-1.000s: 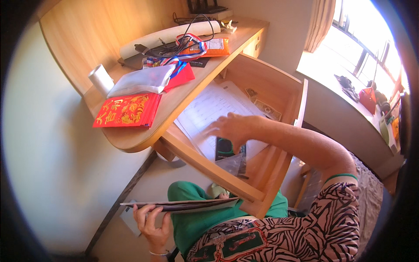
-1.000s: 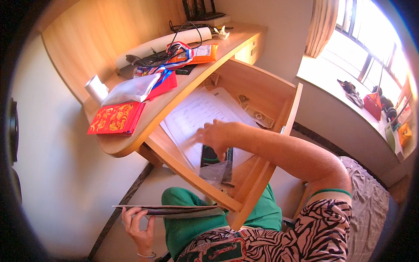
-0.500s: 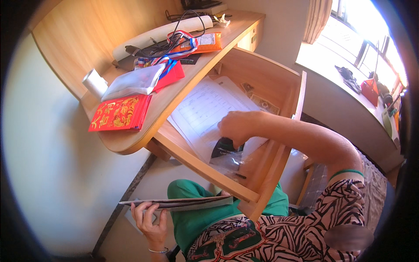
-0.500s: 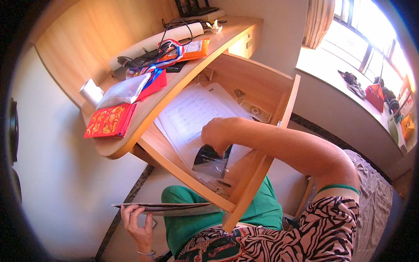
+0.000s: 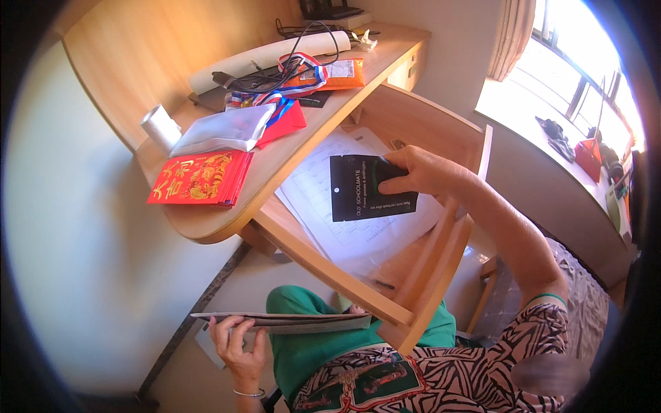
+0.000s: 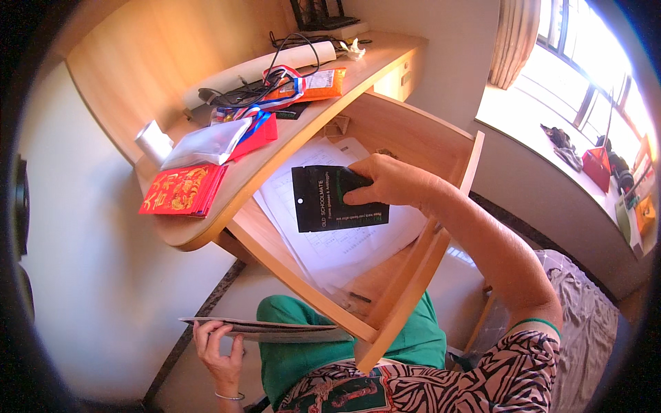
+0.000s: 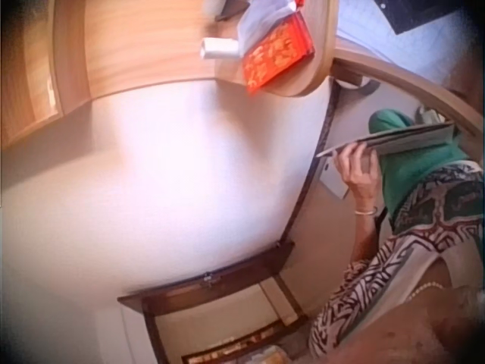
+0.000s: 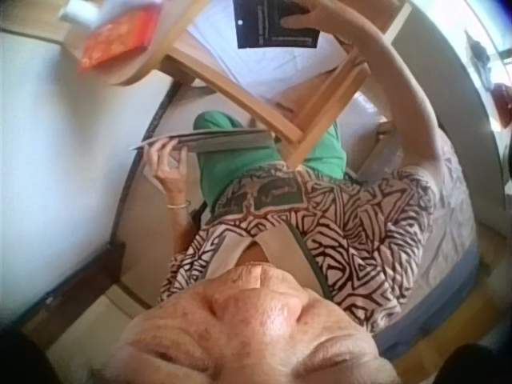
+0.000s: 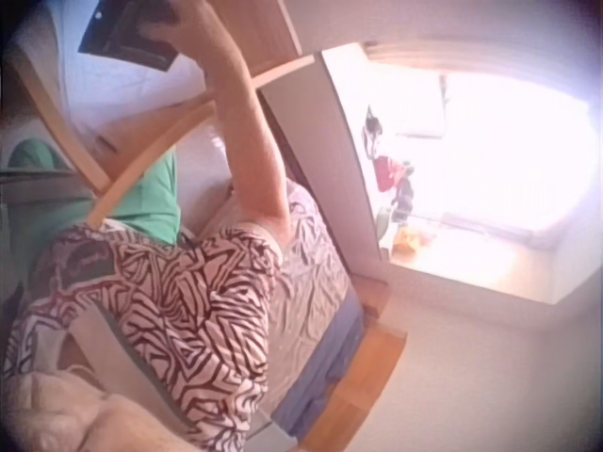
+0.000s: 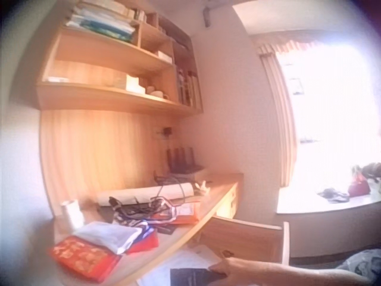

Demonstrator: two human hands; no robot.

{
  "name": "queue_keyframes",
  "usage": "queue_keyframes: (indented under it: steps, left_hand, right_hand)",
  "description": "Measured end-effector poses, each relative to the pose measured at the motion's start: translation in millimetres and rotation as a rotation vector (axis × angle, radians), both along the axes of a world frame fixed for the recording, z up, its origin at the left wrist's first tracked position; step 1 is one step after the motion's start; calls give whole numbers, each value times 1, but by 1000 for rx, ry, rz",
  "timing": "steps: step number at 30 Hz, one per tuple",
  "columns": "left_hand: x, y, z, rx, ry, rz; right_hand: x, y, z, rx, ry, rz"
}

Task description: The person sits at a desk and sorts red envelopes from a drawer, stacking them on the desk. They then handle a white document and a cardboard envelope, placing them back in the drawer. The person continues to fold and arrange red envelopes.

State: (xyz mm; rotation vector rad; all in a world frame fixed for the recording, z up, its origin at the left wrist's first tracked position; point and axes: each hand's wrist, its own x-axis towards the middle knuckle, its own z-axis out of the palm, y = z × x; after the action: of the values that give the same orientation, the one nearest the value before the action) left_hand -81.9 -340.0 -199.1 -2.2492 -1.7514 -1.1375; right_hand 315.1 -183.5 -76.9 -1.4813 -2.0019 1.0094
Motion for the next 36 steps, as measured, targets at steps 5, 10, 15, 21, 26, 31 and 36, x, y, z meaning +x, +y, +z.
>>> queue_keyframes:
  steps: [5,10,15,21,26,31,36]
  left_hand:
    - [-2,-2,3,3,-33,-46]
    - [-6,-5,4,35,-39,-83]
    - [-5,-10,6,58,-50,-104]
    - [-5,-11,9,102,-77,-179]
    - [-7,-11,6,135,-73,-191]
    - [-9,-11,4,163,-85,-207]
    - [-11,-12,3,160,-104,-192]
  right_hand:
    - [-4,-5,-5,-48,169,-67]
    - [-17,-19,-5,-158,503,-159]
    - [-31,-35,-4,-89,615,-123]
    - [-50,-61,6,-107,707,-161]
    - [-71,-87,12,-138,842,-129]
    - [-81,-107,19,63,540,51]
    - [-71,-99,29,20,409,-94]
